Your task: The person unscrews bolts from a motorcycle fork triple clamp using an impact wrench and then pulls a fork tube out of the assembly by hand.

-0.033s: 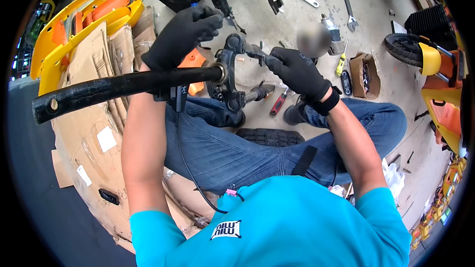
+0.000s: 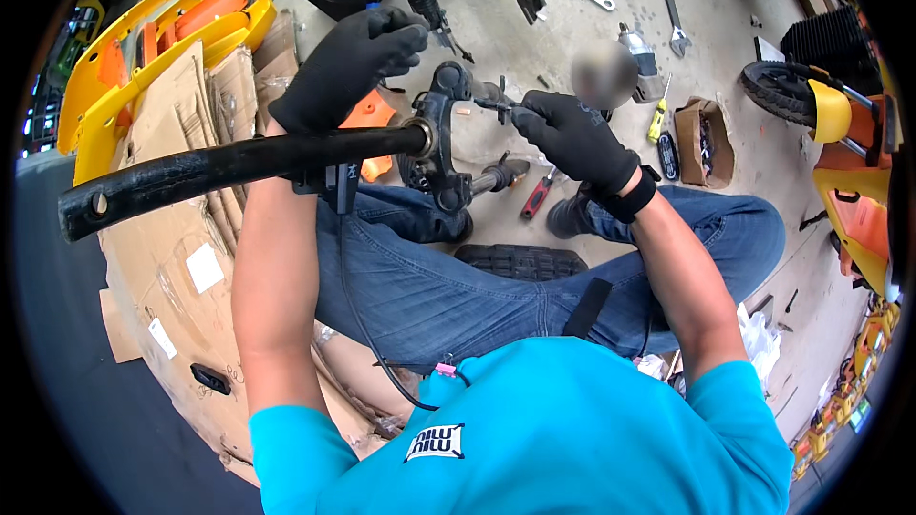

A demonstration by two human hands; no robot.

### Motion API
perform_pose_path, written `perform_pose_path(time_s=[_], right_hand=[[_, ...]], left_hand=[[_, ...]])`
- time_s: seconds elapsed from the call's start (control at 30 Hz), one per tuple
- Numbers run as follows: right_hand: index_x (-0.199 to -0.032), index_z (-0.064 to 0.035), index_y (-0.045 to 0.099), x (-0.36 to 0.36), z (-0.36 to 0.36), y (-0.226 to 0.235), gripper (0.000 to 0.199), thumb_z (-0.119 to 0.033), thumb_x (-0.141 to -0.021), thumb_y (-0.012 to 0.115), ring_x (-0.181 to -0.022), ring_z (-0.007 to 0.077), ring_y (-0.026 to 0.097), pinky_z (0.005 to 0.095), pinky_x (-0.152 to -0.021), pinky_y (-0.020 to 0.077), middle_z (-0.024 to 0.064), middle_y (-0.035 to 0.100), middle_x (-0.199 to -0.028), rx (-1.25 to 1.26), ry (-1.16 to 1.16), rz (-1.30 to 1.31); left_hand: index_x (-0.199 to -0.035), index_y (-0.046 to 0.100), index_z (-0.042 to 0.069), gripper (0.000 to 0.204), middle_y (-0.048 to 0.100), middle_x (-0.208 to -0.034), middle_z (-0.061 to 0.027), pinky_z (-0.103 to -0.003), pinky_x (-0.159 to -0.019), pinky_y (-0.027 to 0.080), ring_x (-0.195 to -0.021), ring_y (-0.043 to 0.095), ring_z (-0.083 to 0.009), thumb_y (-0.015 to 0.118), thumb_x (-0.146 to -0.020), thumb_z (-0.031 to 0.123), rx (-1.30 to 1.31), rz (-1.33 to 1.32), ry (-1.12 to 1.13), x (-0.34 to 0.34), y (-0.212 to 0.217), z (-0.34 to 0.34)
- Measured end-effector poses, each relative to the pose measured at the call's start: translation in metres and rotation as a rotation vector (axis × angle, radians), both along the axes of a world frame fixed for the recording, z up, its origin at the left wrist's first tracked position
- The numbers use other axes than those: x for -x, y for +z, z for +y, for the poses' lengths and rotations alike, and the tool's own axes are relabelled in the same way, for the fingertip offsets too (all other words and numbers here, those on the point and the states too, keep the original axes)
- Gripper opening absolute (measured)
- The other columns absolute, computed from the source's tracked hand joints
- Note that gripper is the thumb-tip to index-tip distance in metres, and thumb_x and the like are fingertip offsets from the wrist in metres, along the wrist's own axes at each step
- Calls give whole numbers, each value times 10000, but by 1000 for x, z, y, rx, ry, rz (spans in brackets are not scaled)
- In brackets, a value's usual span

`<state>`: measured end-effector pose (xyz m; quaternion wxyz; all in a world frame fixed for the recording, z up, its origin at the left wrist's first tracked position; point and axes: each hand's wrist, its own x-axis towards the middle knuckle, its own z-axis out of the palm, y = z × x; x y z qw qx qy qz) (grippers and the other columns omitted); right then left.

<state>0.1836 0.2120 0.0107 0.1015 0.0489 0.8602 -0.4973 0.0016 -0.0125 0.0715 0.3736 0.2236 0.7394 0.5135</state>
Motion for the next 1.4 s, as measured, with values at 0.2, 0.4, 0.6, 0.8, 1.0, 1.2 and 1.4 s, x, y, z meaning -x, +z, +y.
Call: perform_pose_path(time_s=[0.2, 0.4, 0.6, 0.8, 1.0, 1.2, 1.4], right_hand=[[-910, -9, 624, 0, -4, -23, 334, -336, -942, 559, -672, 290, 566, 414, -639, 443, 157, 591, -717, -6, -64, 166], [-930, -62, 668, 5, -7, -13, 278, -328, -915, 588, -730, 365, 647, 453, -677, 498, 166, 651, -744, -51, -62, 123], [-905, -89, 666, 18, 2, -20, 255, -333, -909, 591, -718, 367, 638, 467, -666, 493, 154, 647, -730, -156, 32, 262], [-899, -89, 673, 41, 13, 4, 226, -300, -901, 593, -788, 363, 649, 473, -710, 507, 156, 665, -786, -375, 228, 297], [-870, -59, 665, 32, 7, -33, 288, -327, -923, 575, -660, 257, 581, 396, -638, 457, 120, 615, -720, 110, 113, 96], [-926, -67, 668, 19, -3, -43, 282, -334, -925, 577, -649, 173, 520, 344, -617, 423, 51, 577, -699, 254, 6, 66], [-971, -101, 666, 37, 11, -6, 198, -263, -939, 556, -770, 337, 640, 442, -710, 496, 141, 653, -779, -299, 281, 294]], left_hand=[[-1260, 595, 14, 365, 662, -1081, -52, -262, -903, 507, -973, 646, -115, 599, -985, 255, 3, -2, -18, 0, 2, 3], [-1260, 595, 13, 362, 663, -1092, -63, -261, -905, 508, -974, 644, -118, 596, -987, 250, 7, -29, -1, 0, 0, 2], [-1265, 593, 11, 369, 663, -1106, -73, -269, -921, 504, -989, 641, -124, 591, -990, 258, 31, -20, -11, 0, 0, 2], [-1204, 607, 4, 364, 671, -1094, -88, -283, -924, 513, -1012, 658, -152, 629, -966, 278, -13, 5, -46, -1, 2, 3], [-1261, 584, -4, 384, 656, -1169, -108, -292, -963, 499, -1050, 646, -168, 609, -977, 253, 19, 0, -50, 0, -2, 1], [-1262, 583, -8, 392, 664, -1154, -112, -291, -970, 498, -1058, 648, -179, 613, -971, 252, 8, -22, -58, 0, -1, -1], [-1252, 590, -7, 390, 665, -1173, -115, -295, -960, 511, -1067, 655, -181, 625, -962, 251, -16, 15, -57, -1, -1, -3]])
